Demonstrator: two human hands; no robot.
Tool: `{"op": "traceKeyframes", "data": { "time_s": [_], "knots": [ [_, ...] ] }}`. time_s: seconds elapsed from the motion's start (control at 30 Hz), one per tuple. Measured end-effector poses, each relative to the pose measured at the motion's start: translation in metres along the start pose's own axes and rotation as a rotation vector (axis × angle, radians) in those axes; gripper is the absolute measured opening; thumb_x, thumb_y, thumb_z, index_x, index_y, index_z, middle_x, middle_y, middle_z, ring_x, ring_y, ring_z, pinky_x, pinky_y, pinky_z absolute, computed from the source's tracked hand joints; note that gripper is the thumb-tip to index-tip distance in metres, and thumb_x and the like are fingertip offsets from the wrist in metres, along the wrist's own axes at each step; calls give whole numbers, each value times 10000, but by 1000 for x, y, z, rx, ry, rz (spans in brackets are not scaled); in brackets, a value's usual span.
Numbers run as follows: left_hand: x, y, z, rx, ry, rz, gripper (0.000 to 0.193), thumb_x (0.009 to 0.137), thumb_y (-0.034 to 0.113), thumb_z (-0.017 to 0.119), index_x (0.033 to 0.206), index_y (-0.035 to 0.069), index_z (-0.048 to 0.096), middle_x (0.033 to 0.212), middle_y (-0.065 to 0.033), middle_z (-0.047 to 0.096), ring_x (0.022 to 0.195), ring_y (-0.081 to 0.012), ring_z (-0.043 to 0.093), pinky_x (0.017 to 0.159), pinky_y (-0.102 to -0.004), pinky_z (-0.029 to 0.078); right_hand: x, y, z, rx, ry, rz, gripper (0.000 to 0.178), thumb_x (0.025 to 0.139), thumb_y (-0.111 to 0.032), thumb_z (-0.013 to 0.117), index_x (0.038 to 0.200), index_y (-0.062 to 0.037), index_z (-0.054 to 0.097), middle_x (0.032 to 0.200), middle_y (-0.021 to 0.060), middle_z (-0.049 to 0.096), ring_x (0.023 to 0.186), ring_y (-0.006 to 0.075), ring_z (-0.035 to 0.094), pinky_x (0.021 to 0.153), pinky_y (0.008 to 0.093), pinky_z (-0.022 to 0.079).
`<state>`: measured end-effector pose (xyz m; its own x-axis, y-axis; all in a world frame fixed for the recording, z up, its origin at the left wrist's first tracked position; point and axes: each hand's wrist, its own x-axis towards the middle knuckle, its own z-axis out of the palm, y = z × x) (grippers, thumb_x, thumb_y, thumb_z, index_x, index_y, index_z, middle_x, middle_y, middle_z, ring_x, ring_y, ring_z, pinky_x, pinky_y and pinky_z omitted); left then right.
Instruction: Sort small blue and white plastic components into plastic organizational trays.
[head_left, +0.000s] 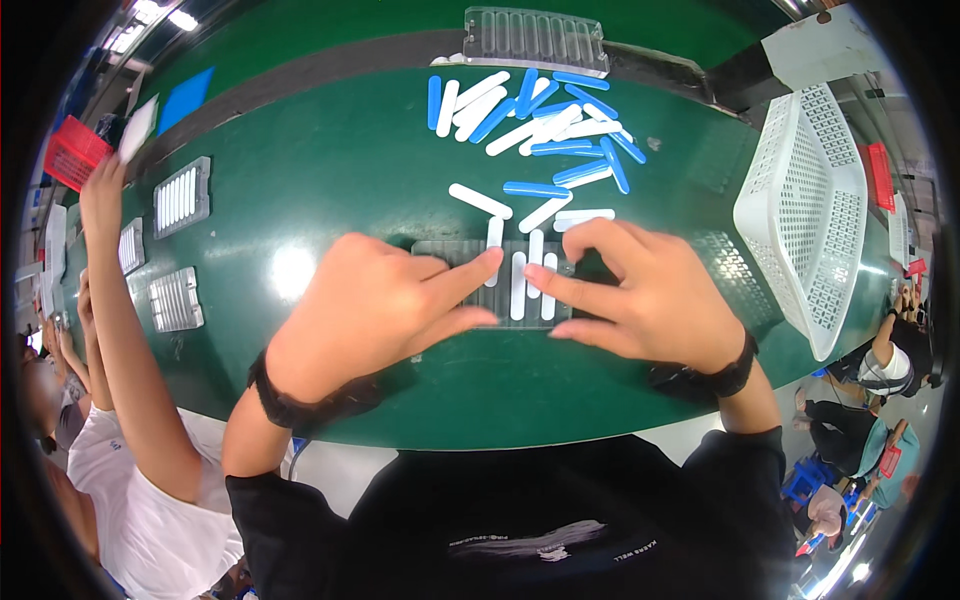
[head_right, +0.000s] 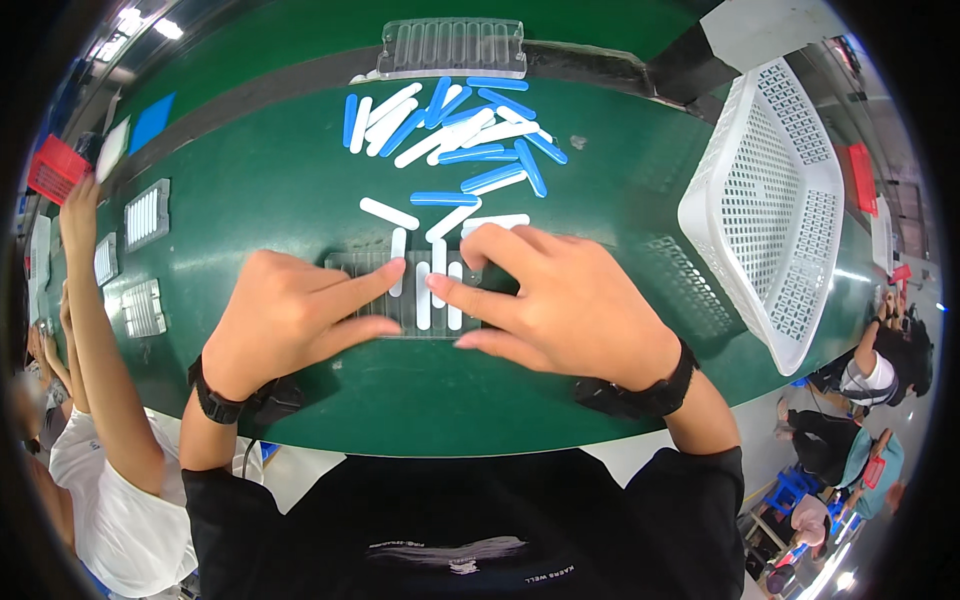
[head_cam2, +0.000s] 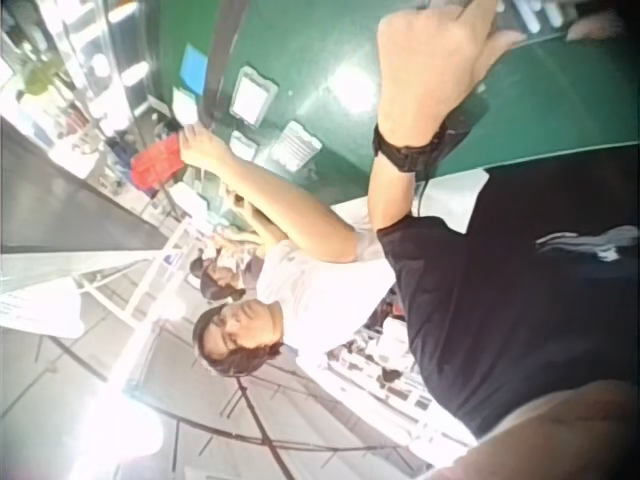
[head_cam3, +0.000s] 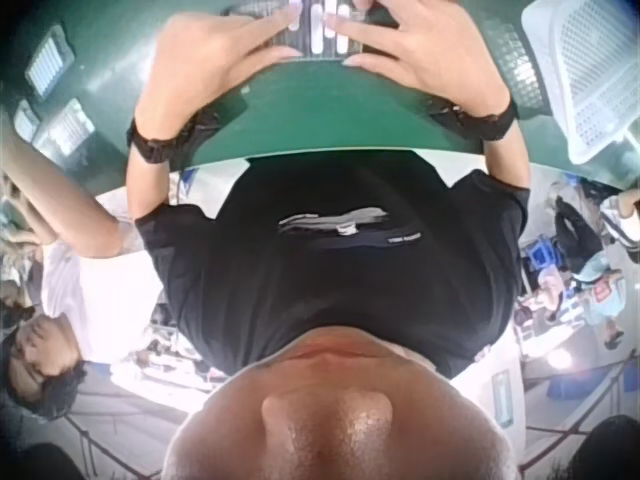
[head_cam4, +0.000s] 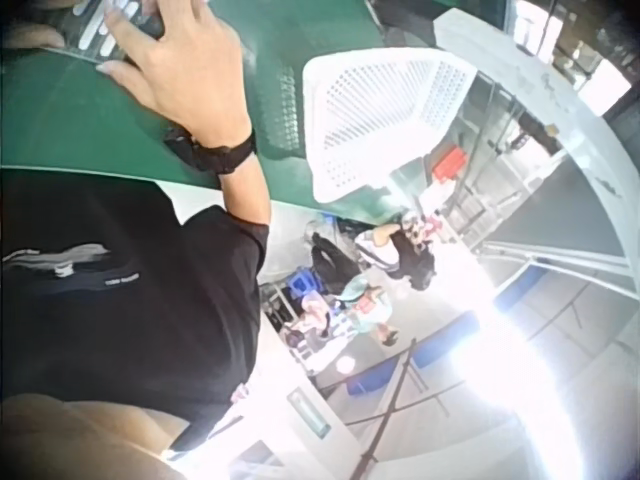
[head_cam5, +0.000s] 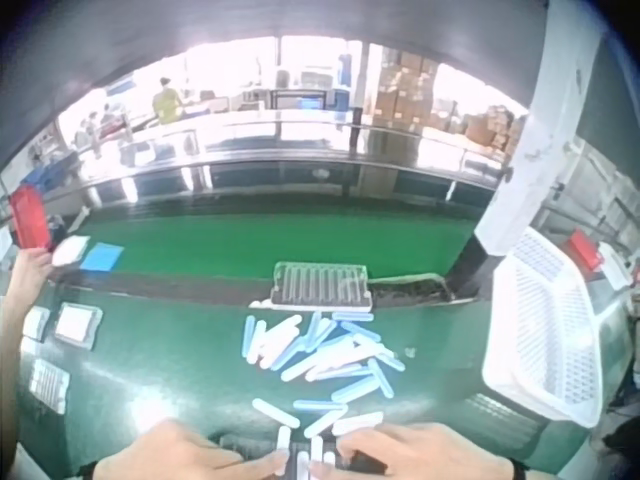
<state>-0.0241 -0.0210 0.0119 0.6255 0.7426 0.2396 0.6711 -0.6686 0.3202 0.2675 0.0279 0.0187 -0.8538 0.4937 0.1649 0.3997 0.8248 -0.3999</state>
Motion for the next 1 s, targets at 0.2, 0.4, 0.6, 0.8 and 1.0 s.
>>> {"op": "traceKeyframes", "data": {
  "time_s": [0.2, 0.4, 0.6, 0.8, 1.0],
  "knots": [
    [-6, 18, 0, 137, -135, 32, 468, 925, 410, 753, 1201, 33, 751, 558, 29, 539, 492, -154, 583, 494, -321, 457, -7, 2, 2, 161, -158, -76, 348, 857, -281, 827, 1192, -205, 767, 893, -2, 541, 770, 172, 620, 605, 325, 519],
    [-1, -2, 12, -258, 122, 49, 326, 849, 265, 871, 1094, 66, 792, 557, 7, 565, 465, -214, 553, 464, -342, 438, 16, 5, 11, 336, 225, 276, 140, 882, -135, 814, 1020, -121, 798, 744, 36, 646, 610, 175, 599, 553, 312, 461],
    [23, -39, 18, -212, 235, -250, 109, 892, 113, 818, 984, 80, 768, 532, -59, 439, 462, -220, 385, 485, -349, 328, 41, 30, 14, 157, 360, 331, 128, 870, -149, 826, 967, -85, 773, 819, 51, 665, 708, 186, 668, 594, 307, 489],
    [12, -38, 19, -308, 191, -309, 110, 902, 69, 792, 942, 81, 691, 530, -45, 367, 455, -206, 327, 484, -351, 264, 36, 22, 15, 130, 180, 400, 138, 874, -161, 825, 923, -76, 727, 931, 54, 643, 794, 242, 683, 680, 344, 523],
    [8, -40, 17, 88, 419, -28, 133, 867, 34, 806, 940, 86, 707, 556, -2, 464, 458, -175, 399, 464, -341, 297, 32, 17, 18, 8, 186, 345, 146, 911, -105, 773, 981, -73, 648, 962, 75, 585, 767, 293, 638, 665, 414, 513]
  ]
}}
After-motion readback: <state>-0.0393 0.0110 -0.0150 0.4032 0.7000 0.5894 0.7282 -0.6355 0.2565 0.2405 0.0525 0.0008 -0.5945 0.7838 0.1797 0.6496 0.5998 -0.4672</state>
